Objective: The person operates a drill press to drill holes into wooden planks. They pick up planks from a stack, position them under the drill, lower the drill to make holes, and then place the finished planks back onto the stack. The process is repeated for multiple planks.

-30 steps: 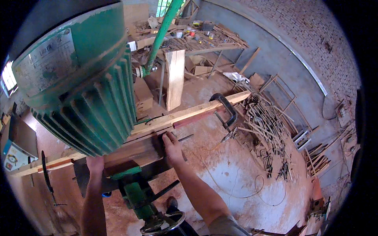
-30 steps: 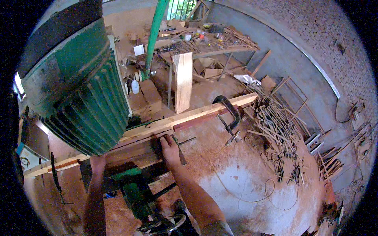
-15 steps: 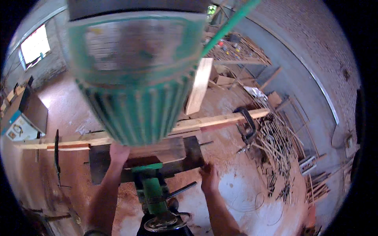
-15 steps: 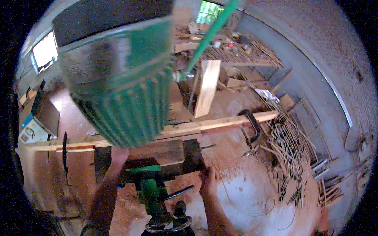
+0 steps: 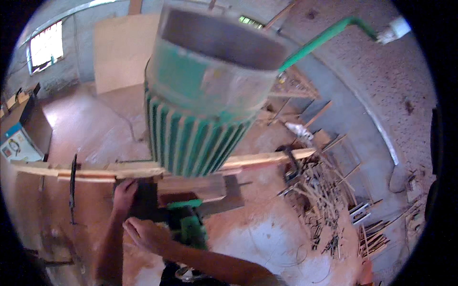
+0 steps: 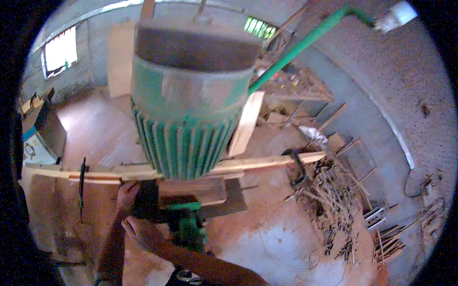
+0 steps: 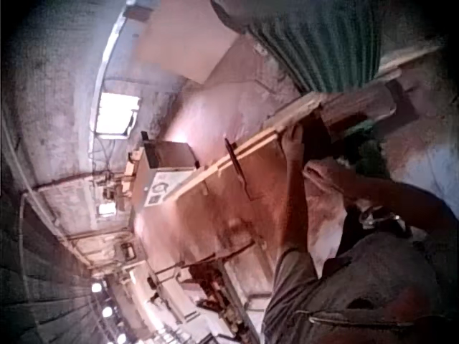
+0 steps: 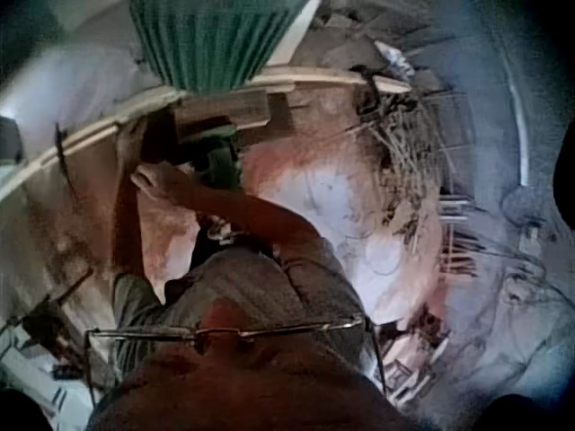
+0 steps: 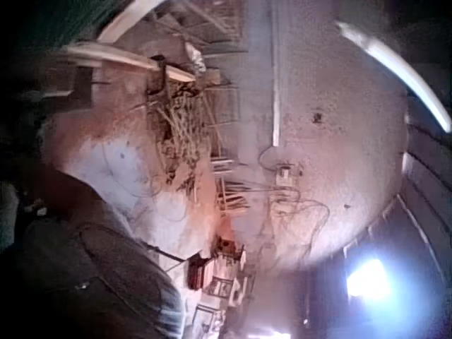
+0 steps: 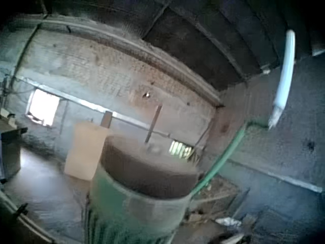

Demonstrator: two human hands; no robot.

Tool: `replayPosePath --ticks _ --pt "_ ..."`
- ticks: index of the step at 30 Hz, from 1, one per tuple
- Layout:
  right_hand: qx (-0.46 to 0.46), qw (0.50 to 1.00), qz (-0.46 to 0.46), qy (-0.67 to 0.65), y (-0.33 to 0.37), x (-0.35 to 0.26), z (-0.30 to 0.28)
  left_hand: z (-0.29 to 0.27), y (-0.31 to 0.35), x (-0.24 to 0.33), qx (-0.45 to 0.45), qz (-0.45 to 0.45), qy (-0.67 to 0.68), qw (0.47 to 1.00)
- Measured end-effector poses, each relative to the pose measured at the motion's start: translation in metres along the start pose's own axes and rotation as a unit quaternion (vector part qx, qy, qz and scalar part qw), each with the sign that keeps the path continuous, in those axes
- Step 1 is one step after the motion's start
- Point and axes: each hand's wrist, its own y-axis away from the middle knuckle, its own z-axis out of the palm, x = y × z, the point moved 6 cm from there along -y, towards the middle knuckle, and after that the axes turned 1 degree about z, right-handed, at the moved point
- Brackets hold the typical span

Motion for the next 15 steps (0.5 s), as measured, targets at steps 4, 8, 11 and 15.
replayPosePath --ticks 4,8,11,15 --pt "0.107 0.990 -0.097 0.005 0.046 -0.011 -0.096 -0.018 0.067 -0.044 0.162 0.118 -0.099 0.975" --pt "0.323 0.865 0.009 0.384 0.083 -0.104 -0.361 -0.041 0.098 -0.003 0.224 0.171 -0.178 0.943" --pt "0.532 0.779 -0.214 0.254 0.146 -0.265 -0.523 -0.011 0.100 0.011 0.225 0.269 -0.288 0.891" --pt "0.425 0.848 -0.314 -0.033 0.111 -0.411 -0.584 -0.007 0.095 0.010 0.203 0.244 -0.234 0.919"
